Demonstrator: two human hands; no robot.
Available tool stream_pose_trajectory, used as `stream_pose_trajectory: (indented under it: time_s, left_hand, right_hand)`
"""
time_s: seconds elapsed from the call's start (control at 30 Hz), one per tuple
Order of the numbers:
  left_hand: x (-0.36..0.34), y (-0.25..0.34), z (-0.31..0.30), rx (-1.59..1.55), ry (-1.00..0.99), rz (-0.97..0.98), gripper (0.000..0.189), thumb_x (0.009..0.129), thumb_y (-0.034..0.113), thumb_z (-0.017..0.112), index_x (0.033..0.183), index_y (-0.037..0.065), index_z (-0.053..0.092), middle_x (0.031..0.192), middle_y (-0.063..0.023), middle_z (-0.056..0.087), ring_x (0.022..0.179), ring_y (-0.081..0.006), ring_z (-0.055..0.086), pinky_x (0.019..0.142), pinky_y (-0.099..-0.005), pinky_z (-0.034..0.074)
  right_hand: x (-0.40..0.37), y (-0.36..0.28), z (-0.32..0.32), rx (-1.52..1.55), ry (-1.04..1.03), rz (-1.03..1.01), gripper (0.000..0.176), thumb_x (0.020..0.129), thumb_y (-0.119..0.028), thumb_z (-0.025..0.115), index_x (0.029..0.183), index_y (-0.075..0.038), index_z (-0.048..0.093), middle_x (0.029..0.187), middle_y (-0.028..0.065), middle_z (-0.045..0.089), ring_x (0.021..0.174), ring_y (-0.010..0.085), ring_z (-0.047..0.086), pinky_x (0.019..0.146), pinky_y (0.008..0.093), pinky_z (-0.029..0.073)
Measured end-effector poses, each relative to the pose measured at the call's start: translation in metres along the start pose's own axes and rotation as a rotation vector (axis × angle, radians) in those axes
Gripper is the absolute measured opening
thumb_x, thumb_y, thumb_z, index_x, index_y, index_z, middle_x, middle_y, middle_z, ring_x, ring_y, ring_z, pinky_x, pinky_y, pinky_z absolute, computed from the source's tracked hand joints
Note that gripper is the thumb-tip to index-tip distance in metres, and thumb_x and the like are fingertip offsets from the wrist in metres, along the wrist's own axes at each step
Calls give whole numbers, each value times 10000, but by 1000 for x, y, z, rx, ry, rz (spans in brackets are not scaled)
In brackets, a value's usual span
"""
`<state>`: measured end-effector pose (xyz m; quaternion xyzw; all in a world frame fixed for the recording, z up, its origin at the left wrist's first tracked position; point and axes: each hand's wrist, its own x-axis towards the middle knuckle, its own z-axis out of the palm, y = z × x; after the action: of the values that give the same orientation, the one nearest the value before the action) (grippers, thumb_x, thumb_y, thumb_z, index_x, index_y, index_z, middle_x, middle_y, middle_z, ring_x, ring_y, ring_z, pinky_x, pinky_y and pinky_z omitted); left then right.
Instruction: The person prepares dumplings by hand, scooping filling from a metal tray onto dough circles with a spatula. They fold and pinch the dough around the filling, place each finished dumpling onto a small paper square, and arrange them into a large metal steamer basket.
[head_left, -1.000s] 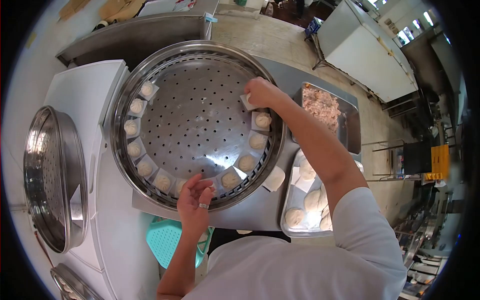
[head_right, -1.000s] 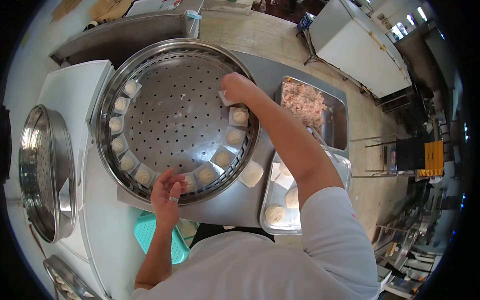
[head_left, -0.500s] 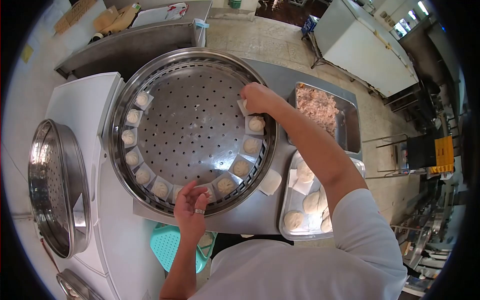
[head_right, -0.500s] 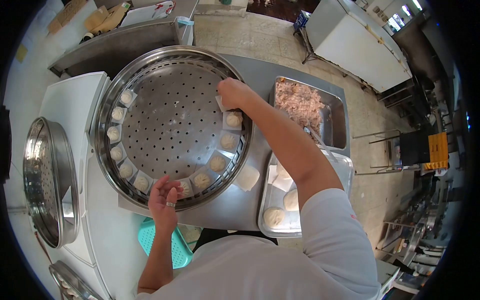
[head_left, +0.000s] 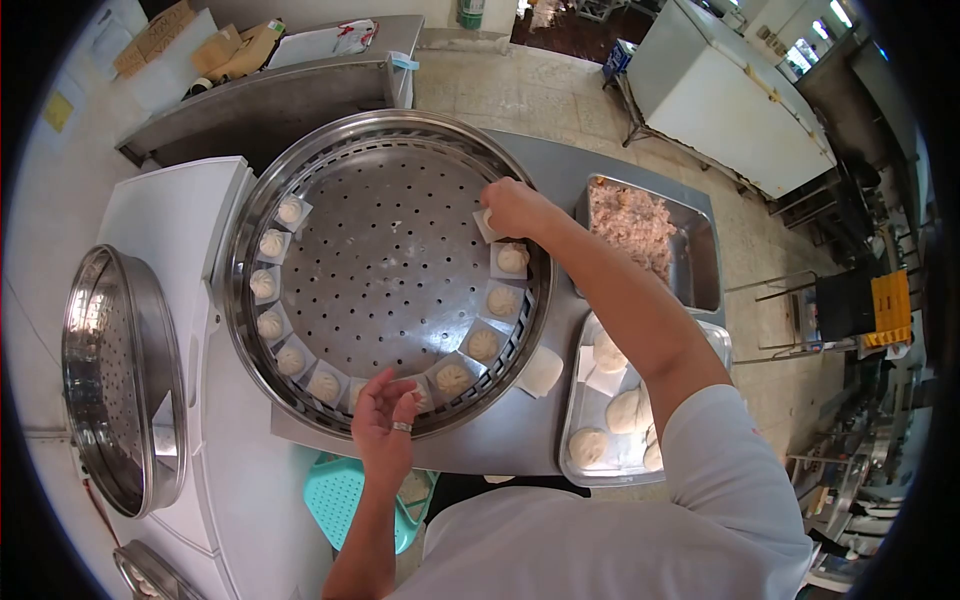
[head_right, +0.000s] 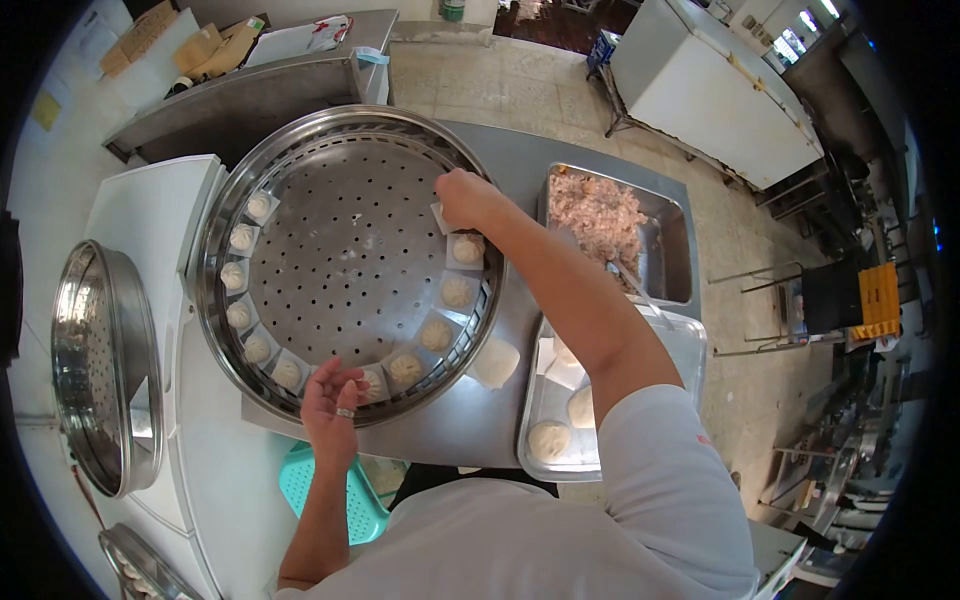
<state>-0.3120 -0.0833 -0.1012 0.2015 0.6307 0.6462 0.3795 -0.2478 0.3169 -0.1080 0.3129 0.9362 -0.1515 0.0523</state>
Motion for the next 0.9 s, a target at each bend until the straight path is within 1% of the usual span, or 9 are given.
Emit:
stream_pose_trajectory:
  time_s: [0.13, 0.23, 0.33, 0.43, 0.53, 0.73, 0.83, 0.9]
  left_hand:
    - [0, -2, -1, -14, -5, -5, 415, 996, 31, 614, 1387, -22, 486, 1174, -138, 671, 1026, -168, 666, 890, -291, 552]
    - [-1, -1, -1, -26, -5, -5, 411, 998, 32, 610, 1386, -21, 486, 1171, -138, 672, 1017, -165, 666, 880, -286, 552]
    - [0, -2, -2, -50, -9, 6, 407, 998, 33, 608, 1384, -19, 490, 1170, -137, 672, 1009, -163, 667, 865, -282, 553]
    - [1, -5, -4, -33, -15, 31, 408, 1010, 94, 637, 1376, -22, 498, 1152, -135, 690, 975, -169, 671, 822, -300, 576]
    - [1, -5, -4, -38, -22, 37, 403, 1011, 90, 634, 1374, -21, 500, 1152, -140, 689, 975, -171, 674, 818, -298, 577]
    - [0, -2, -4, -39, -21, 20, 394, 1012, 75, 624, 1372, -25, 500, 1149, -141, 687, 976, -174, 677, 816, -298, 578]
    - [1, -1, -5, -35, -28, 23, 391, 1012, 72, 622, 1369, -29, 499, 1146, -141, 687, 976, -176, 678, 815, -302, 581]
    - [1, -1, -5, -41, -29, 29, 390, 1012, 73, 622, 1367, -32, 499, 1143, -141, 686, 974, -177, 677, 814, -303, 583]
  right_hand:
    - [-4, -1, -1, -14, 24, 31, 236, 785, -45, 662, 987, 47, 744, 1036, 289, 713, 1023, 430, 702, 890, 461, 583]
    - [-8, -5, -18, 14, 47, 92, 239, 789, -59, 667, 987, 48, 747, 1043, 285, 717, 1020, 425, 706, 887, 457, 584]
    - [-28, -20, -33, 8, 8, 194, 282, 765, -138, 712, 994, 26, 730, 1042, 263, 720, 1009, 426, 700, 882, 448, 578]
    - [-47, -37, -23, -55, -136, 179, 256, 792, -90, 674, 1001, 33, 756, 1076, 270, 724, 1034, 414, 710, 891, 441, 587]
    - [-46, -27, 5, -96, -181, 159, 364, 747, -187, 750, 1021, 51, 718, 1033, 267, 724, 1009, 400, 714, 880, 441, 585]
    - [-47, -30, 6, -144, -201, 146, 360, 751, -172, 734, 1040, 41, 716, 1036, 270, 724, 1014, 393, 716, 894, 437, 584]
    - [-55, -36, -4, -102, -121, 191, 264, 794, -125, 671, 999, 25, 744, 1067, 270, 725, 1043, 400, 713, 913, 440, 578]
    - [-48, -35, -23, -36, -37, 233, 262, 802, -118, 668, 1008, 24, 743, 1084, 269, 721, 1051, 403, 708, 916, 444, 576]
